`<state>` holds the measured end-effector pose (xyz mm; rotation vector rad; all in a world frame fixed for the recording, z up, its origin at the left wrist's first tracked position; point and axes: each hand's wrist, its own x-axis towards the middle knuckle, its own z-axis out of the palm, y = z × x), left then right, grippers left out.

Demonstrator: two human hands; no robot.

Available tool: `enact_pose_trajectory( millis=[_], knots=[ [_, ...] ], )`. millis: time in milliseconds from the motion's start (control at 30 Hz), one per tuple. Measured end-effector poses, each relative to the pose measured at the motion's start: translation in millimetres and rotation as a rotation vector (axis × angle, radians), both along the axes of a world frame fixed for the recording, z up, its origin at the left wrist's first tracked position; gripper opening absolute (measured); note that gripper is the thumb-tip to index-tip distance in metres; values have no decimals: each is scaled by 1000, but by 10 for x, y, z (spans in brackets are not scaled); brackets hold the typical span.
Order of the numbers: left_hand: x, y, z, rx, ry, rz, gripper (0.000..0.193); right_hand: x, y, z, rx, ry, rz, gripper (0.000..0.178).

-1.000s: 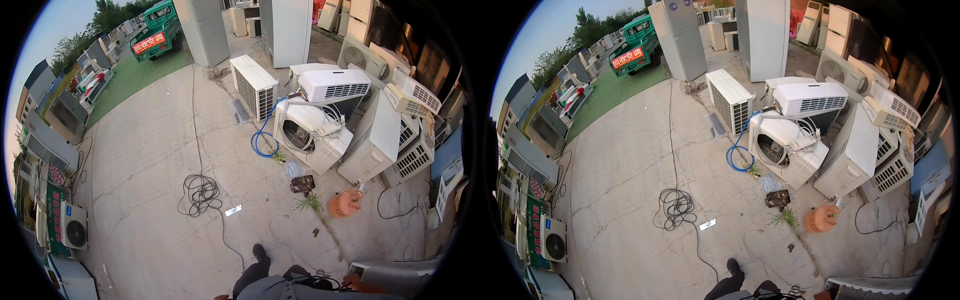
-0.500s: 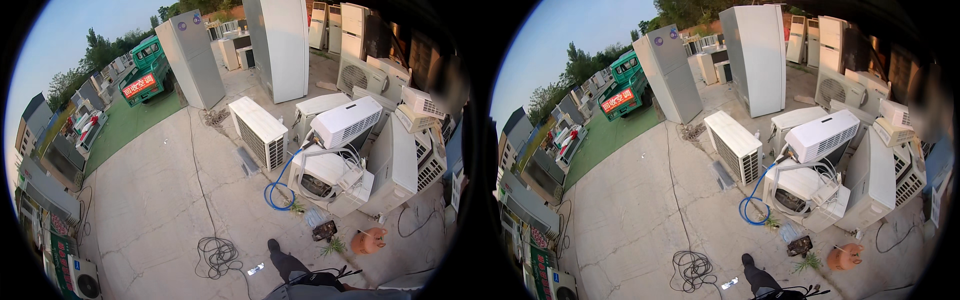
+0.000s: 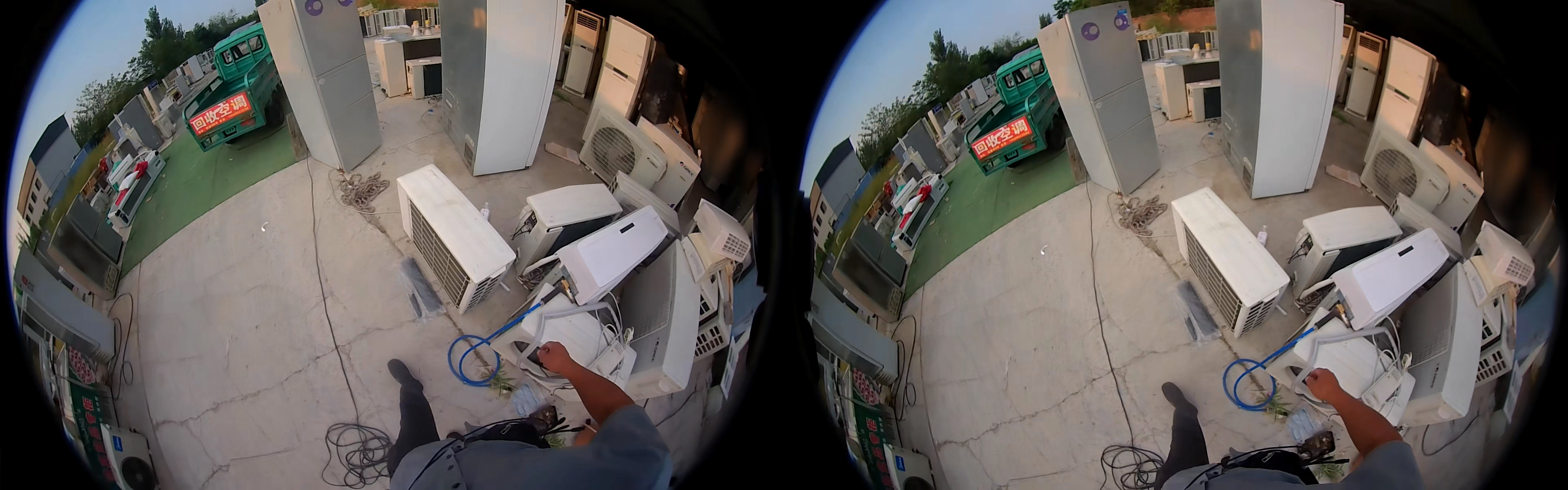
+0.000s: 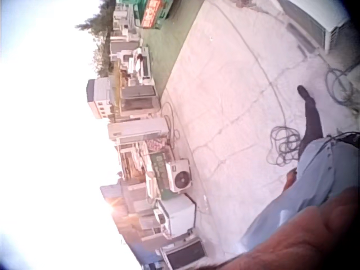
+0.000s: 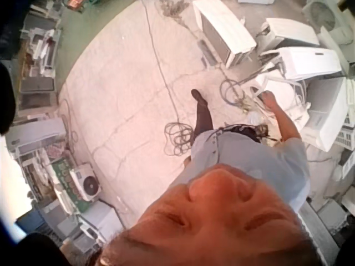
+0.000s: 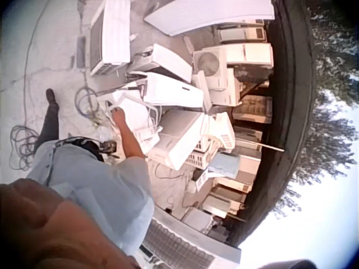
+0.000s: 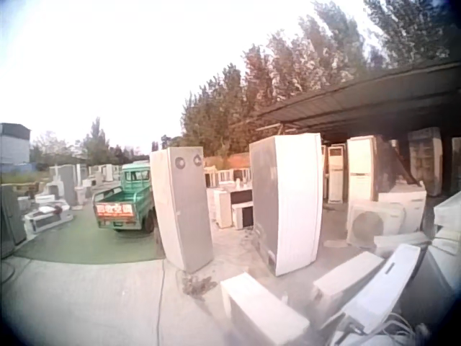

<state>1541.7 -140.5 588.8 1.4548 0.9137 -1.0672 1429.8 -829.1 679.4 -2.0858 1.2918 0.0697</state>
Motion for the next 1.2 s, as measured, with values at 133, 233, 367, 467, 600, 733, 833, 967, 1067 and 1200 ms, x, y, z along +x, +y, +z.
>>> enact_pose_trajectory(
  millis=[133, 233, 367, 467, 600, 733, 833, 967, 1067, 1200],
  knots=[
    [955, -456, -203, -7, 82, -18, 34, 738, -210, -140, 13, 118, 84, 26],
    [1953, -811, -327, -7, 130, -47, 29, 921, -305, -274, 89, 283, 686, 26],
    [3834, -1489, -17, 100, 18, -14, 27, 1119, -112, -439, 792, -233, -260, 13],
    [5200, -2029, 323, 130, -200, -52, 35, 1683, -30, -631, 501, 425, 132, 18],
    [6723, -2629, 179, 209, -241, -99, 36, 2629, -122, -753, 427, 459, 126, 33],
    [7640, -3279, 99, 205, -125, -80, 33, 3536, -556, -1224, 389, 262, 341, 31],
    [8162, -4238, -328, -169, 96, -186, 31, 3595, -1403, -2276, 721, 171, -295, 31],
    [8963, -4655, 137, 58, -35, -307, 37, 5859, -2542, -948, -139, 187, 794, 29],
    [9504, -5057, -160, 72, -93, -297, 27, 7028, -3345, -92, 390, 6, -142, 30],
    [10305, -5368, -851, 26, -383, -799, 24, 7832, -4293, 34, 245, -22, -282, 24]
  ],
)
